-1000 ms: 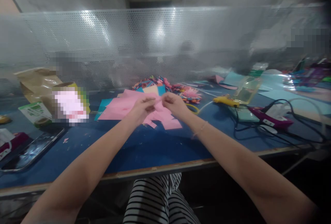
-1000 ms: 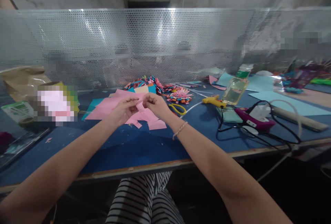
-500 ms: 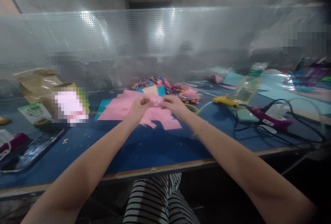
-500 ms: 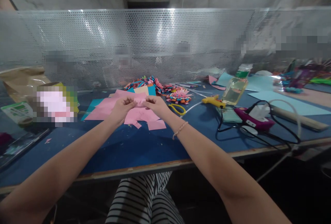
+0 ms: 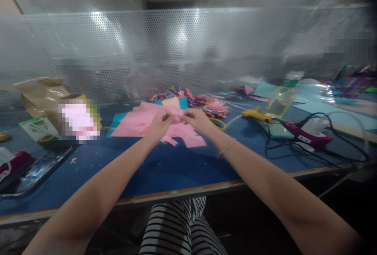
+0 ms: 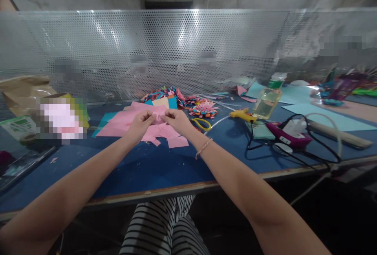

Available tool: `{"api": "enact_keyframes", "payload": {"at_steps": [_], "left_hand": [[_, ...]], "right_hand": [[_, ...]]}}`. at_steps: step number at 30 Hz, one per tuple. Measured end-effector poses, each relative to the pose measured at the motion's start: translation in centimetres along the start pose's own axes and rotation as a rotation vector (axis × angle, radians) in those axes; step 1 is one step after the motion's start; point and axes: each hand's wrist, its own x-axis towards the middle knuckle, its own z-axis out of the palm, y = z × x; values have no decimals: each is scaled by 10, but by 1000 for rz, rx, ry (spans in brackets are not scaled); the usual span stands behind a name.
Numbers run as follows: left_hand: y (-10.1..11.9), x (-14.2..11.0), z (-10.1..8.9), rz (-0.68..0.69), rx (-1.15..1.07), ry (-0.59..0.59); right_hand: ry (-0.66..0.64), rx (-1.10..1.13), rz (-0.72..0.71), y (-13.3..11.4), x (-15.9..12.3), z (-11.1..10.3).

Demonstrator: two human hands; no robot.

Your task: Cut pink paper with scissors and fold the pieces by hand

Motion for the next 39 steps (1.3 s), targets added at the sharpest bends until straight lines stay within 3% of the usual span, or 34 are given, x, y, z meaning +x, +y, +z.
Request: {"api": "enact_keyframes", "payload": {"at_steps": [7, 14, 25, 31, 39], "left_hand": [[-4, 0, -1, 18, 76, -61], [0, -1, 0, 6, 141, -88], [3, 0, 4, -227, -234, -37], [6, -2, 3, -321, -423, -110], [10, -3, 5, -357, -441, -95]], "right_hand": [[-55, -95, -8, -3, -2, 0], [-178, -28, -29, 1, -2, 2], [-147, 2, -3, -3, -1, 0], [-82, 170, 61, 0, -1, 1], [-103, 222, 85, 0, -2, 2]]}}
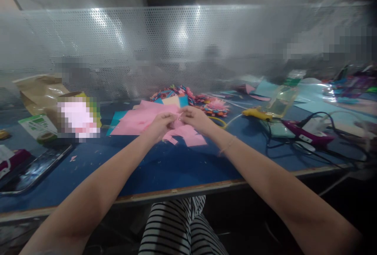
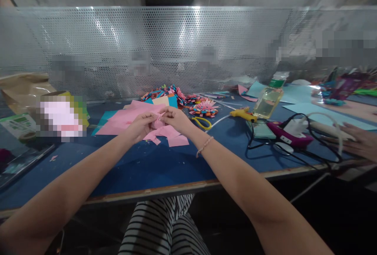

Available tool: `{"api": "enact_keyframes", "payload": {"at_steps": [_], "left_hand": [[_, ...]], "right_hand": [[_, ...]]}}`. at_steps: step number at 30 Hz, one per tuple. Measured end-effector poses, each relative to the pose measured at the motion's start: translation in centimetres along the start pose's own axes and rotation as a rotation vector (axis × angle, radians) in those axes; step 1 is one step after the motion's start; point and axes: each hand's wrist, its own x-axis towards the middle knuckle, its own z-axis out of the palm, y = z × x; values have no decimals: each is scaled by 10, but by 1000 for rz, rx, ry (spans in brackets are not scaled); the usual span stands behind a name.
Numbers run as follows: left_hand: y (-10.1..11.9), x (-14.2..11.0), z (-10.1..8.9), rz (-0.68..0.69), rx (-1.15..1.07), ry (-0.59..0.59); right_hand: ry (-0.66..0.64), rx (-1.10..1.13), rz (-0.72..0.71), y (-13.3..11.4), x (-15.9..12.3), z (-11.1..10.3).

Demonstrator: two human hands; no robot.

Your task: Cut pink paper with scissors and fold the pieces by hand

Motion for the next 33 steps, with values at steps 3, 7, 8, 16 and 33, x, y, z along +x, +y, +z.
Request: {"api": "enact_keyframes", "payload": {"at_steps": [3, 7, 8, 16, 33], "left_hand": [[0, 0, -1, -34, -13, -15], [1, -1, -2, -86, -35, -21], [1, -1, -2, -93, -37, -26], [1, -1, -5, -121, 13, -74], [6, -9, -1, -277, -109, -188]], "right_hand": [[-11, 11, 8, 2, 0, 0], [-40, 38, -14, 5, 0, -2], [-47, 37, -17, 5, 0, -2], [-103, -34, -42, 0, -2, -3], [-19, -127, -228, -4, -4, -3]]}}
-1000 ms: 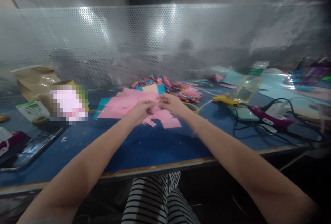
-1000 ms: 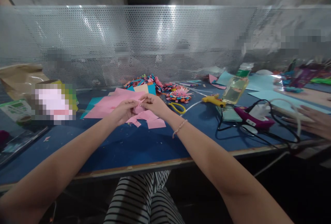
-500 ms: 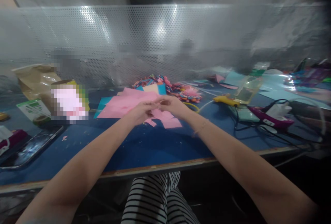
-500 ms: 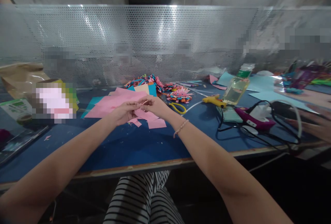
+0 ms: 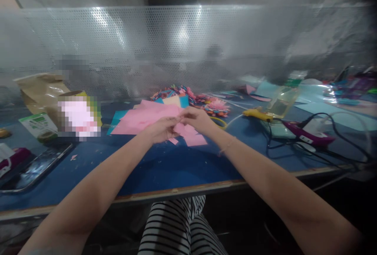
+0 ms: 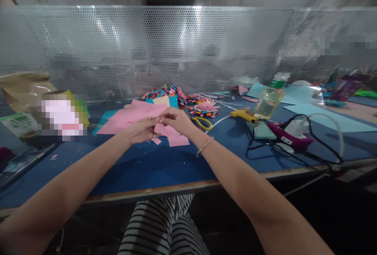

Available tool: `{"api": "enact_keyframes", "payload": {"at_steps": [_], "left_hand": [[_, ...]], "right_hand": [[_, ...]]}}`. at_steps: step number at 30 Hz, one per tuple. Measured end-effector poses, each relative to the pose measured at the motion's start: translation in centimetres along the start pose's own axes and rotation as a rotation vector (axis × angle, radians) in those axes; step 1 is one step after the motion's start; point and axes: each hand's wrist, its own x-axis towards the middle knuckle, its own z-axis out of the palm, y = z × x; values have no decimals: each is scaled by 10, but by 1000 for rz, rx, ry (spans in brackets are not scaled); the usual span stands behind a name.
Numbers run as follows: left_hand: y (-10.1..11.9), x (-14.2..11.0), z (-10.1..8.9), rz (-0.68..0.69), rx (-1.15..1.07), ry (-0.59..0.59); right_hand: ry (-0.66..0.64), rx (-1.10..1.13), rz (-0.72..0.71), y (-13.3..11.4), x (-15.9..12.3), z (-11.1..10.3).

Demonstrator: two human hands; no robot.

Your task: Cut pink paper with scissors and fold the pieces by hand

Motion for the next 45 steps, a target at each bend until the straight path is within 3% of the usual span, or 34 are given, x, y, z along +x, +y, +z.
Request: {"api": "enact_keyframes", "payload": {"at_steps": [3, 7, 10, 13, 21, 27, 32, 41, 45], "left_hand": [[-1, 2, 3, 72, 28, 27], [-1, 7, 4, 323, 99, 228], [-2, 9, 2, 511, 312, 273], [-4, 9, -1, 602, 497, 285], [-4, 8, 1, 582, 577, 342], [-5, 6, 1, 623, 646, 393], [-3, 5, 1, 616, 687, 421], [-5, 4, 4, 612, 661, 348], [-5, 5, 2, 618, 638, 370]], "right_hand": [[33, -53, 26, 0, 0, 0], [101, -118, 19, 0, -1, -2], [147, -118, 22, -1, -1, -2], [171, -94, 28, -2, -1, 0], [197, -109, 30, 2, 0, -1], [206, -206, -51, 3, 3, -2], [186, -197, -11, 4, 2, -1], [245, -235, 31, 1, 2, 0], [228, -236, 33, -1, 1, 0]]}}
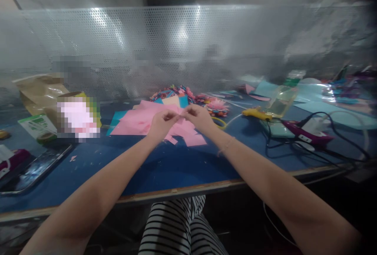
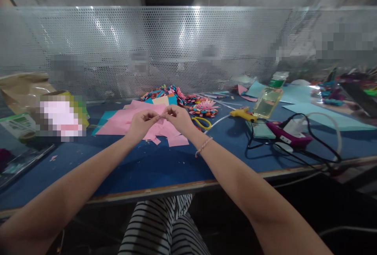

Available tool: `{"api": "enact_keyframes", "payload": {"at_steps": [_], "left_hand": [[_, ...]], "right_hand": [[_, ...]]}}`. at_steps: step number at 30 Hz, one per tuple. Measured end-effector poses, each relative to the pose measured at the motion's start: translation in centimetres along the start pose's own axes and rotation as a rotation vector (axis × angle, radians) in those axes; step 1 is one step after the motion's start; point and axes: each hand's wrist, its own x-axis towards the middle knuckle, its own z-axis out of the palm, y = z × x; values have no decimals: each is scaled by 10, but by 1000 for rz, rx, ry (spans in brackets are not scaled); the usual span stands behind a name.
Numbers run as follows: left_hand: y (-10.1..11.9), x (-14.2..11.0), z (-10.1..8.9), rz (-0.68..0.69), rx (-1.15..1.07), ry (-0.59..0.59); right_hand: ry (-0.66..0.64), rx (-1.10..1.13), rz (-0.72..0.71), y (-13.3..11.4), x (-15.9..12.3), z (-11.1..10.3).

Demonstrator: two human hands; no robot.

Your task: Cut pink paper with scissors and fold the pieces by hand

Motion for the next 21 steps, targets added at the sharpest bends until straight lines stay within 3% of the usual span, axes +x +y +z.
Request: {"api": "enact_keyframes", "payload": {"at_steps": [12, 21], "left_hand": [[-1, 0, -2, 50, 169, 45], [0, 0, -3, 75, 167, 17]], "right_hand": [[-71, -23, -19, -1, 1, 1], [-2, -20, -76, 7, 0, 1]]}}
